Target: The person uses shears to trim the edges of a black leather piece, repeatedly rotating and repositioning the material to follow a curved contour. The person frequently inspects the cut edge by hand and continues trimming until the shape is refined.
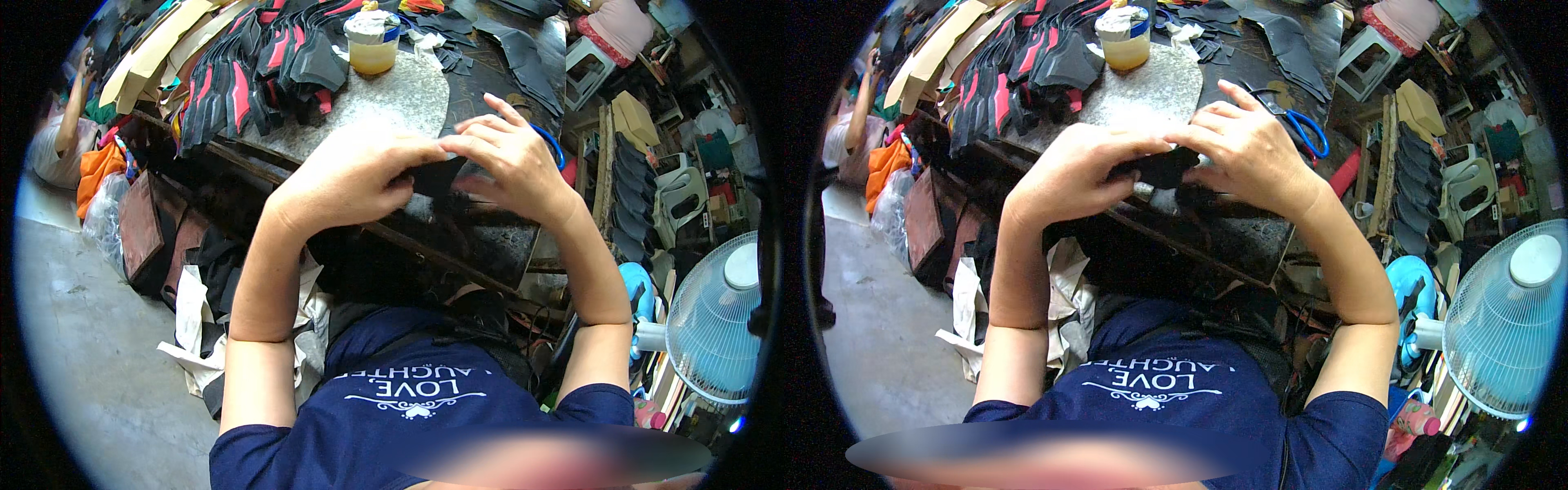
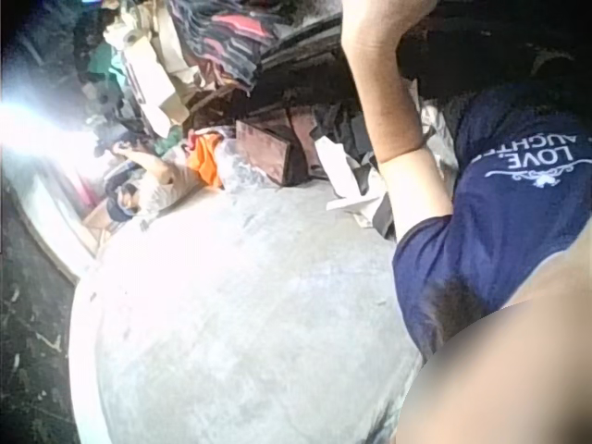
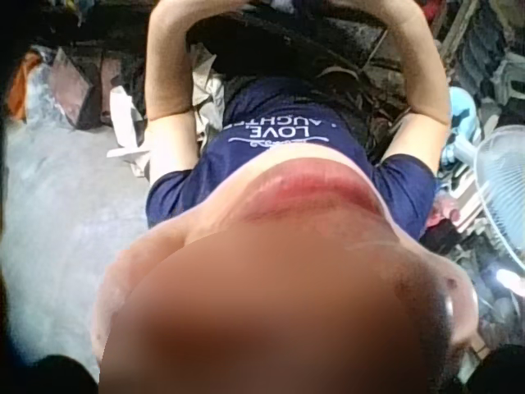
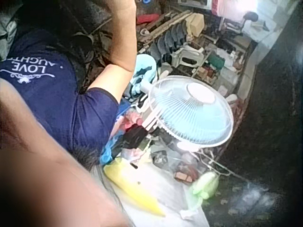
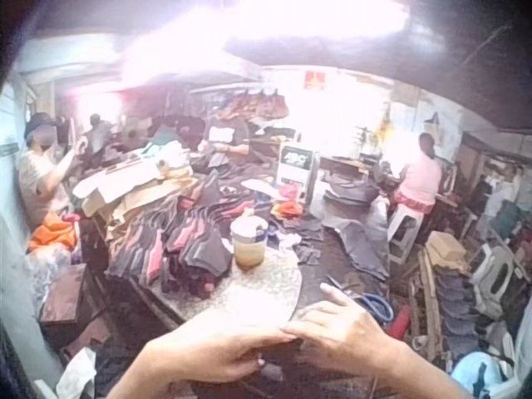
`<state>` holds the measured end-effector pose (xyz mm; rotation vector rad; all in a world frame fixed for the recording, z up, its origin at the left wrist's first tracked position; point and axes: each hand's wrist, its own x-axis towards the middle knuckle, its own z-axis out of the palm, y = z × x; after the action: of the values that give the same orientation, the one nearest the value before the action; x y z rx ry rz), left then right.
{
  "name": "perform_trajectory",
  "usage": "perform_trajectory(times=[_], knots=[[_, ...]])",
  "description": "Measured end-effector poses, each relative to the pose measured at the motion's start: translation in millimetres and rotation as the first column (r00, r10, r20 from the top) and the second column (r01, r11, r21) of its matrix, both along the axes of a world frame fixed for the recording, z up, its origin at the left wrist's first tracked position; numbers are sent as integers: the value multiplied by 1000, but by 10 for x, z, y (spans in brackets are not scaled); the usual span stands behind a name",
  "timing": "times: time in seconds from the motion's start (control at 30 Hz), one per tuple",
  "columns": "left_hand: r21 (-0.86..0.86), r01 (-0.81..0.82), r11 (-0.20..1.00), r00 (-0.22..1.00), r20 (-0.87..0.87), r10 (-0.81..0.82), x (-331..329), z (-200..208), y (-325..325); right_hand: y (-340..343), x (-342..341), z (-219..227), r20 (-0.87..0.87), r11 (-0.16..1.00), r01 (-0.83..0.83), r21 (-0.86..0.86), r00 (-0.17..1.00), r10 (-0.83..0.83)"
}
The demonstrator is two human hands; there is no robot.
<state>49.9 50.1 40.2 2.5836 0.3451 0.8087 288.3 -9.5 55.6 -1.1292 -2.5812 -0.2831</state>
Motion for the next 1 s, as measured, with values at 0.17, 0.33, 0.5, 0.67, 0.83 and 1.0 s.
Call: perform_trajectory(times=[0.17, 0.33, 0.5, 0.67, 0.83, 1.0], knots=[[350, -679, 645, 734, 319, 600, -1, -155, 199, 327, 226, -114, -106, 975, 63, 211, 993, -41], [135, -667, 733, 730, 311, 608, 376, -710, 266, 961, 805, 117, -403, 780, 356, 515, 904, -146], [42, -646, 762, 758, 154, 634, 429, -979, 314, 1855, 1907, 5, -601, 703, 675, 223, 663, -446], [74, -660, 748, 750, 111, 652, 411, -938, 318, 2224, 2657, -1171, 127, 460, 866, -197, 488, -864], [91, -665, 741, 746, 104, 658, 433, -943, 295, 2135, 2549, -1107, 155, 306, 937, -165, 332, -931], [103, -667, 738, 745, 107, 659, 433, -953, 295, 2005, 1448, -654, -217, 695, 679, 236, 734, -644]])
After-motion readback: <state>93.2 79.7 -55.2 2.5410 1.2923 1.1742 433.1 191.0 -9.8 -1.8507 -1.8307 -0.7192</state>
